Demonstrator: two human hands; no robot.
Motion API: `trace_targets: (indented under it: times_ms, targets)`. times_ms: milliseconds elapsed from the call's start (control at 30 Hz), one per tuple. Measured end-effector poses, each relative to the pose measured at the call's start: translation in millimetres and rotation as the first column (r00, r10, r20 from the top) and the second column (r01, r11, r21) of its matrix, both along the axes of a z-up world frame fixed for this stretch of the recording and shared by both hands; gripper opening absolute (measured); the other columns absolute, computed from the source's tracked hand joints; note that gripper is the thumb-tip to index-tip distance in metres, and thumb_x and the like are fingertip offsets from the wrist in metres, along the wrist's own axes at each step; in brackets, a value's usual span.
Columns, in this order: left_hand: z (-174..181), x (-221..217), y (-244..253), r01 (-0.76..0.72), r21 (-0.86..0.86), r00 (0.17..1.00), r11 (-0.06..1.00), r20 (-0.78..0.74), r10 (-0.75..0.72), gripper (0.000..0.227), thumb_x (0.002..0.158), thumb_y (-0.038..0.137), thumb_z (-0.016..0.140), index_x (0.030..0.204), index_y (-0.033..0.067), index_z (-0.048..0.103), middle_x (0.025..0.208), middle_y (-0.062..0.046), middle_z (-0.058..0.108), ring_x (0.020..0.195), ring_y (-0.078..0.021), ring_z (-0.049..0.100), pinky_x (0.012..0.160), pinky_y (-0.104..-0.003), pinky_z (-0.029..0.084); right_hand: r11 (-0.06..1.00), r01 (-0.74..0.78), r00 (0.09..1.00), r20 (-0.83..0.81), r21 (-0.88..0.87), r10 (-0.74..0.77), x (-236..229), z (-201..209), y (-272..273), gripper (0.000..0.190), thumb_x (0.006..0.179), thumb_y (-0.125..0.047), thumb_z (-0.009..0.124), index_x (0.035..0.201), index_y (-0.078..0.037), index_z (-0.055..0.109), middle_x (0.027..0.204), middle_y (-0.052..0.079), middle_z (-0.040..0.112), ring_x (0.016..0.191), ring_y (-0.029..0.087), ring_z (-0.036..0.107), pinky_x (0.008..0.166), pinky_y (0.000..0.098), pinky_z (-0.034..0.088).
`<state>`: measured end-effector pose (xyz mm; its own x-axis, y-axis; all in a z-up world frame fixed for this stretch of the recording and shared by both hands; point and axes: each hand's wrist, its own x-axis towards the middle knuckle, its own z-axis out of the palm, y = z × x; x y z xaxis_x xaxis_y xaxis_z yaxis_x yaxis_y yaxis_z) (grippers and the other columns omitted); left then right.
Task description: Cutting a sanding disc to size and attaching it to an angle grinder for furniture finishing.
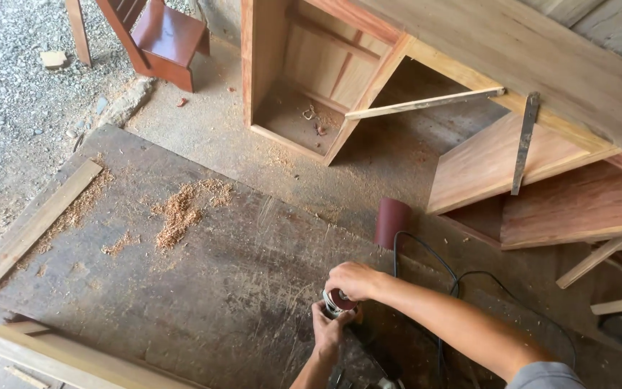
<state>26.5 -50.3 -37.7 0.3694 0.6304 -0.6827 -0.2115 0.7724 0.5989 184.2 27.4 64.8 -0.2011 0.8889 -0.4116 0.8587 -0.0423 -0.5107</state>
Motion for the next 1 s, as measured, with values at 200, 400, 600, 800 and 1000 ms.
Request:
trace_targets:
  times_ms: [200,400,600,800,1000]
  targets:
    - [10.1,-4.4,2.4,-0.021,-0.123,0.999,0.992,0.043,0.026,0.065,0.07,-0.01,0.08,0.123,0.0029,0.044,0.109,-0.015,0.066,0.094,-0.0227,0.067,0.087,-0.038,0.057,0.962,0.05,0.99,0.14,-0.27,-0.012,2.6,-0.9,-1.6,0.037,0.069,-0.007,0.082,0.104,-0.016,0.077,0.102,0.008,0.077,0.096,0.026,0.076,0.085,0.0382,0.059]
    - [-27.6,-4.0,-12.0,0.053,0.003,0.999,0.999,-0.003,-0.053,0.063,0.074,-0.008,0.083,0.123,0.0005,0.045,0.109,-0.017,0.063,0.092,-0.0211,0.062,0.084,-0.037,0.056,0.952,-0.256,0.966,0.085,0.17,0.245,-8.7,-26.8,-15.8,0.03,0.071,-0.009,0.084,0.098,-0.021,0.082,0.097,0.008,0.076,0.091,0.033,0.071,0.073,0.0444,0.057]
    - [-12.7,-4.9,2.2,0.062,-0.011,0.995,0.998,0.076,-0.061,0.063,0.075,-0.005,0.081,0.124,0.0015,0.043,0.111,-0.013,0.065,0.097,-0.02,0.066,0.087,-0.034,0.058,0.954,0.157,0.979,0.166,-0.257,-0.116,11.4,-16.1,-12.7,0.043,0.07,-0.008,0.084,0.111,-0.02,0.076,0.109,0.01,0.077,0.097,0.028,0.074,0.085,0.0408,0.059]
    - [-18.3,-7.6,-2.4,0.065,0.023,0.996,0.998,0.066,-0.066,0.063,0.077,-0.004,0.08,0.127,0.0011,0.043,0.113,-0.014,0.064,0.098,-0.0201,0.064,0.086,-0.035,0.056,0.981,0.084,0.983,-0.177,0.174,-0.053,7.1,-28.4,-18.5,0.049,0.062,0.006,0.079,0.109,-0.008,0.078,0.107,0.015,0.076,0.099,0.034,0.07,0.085,0.045,0.056]
    - [-11.4,-12.3,0.4,0.111,0.071,0.994,0.991,-0.029,-0.109,0.065,0.078,0.0,0.083,0.129,0.0005,0.043,0.113,-0.014,0.065,0.097,-0.0185,0.063,0.086,-0.032,0.054,0.995,0.043,0.999,0.015,-0.092,-0.042,1.3,-13.6,-19.1,0.04,0.069,-0.002,0.08,0.106,-0.016,0.08,0.109,0.008,0.08,0.096,0.025,0.076,0.088,0.0379,0.058]
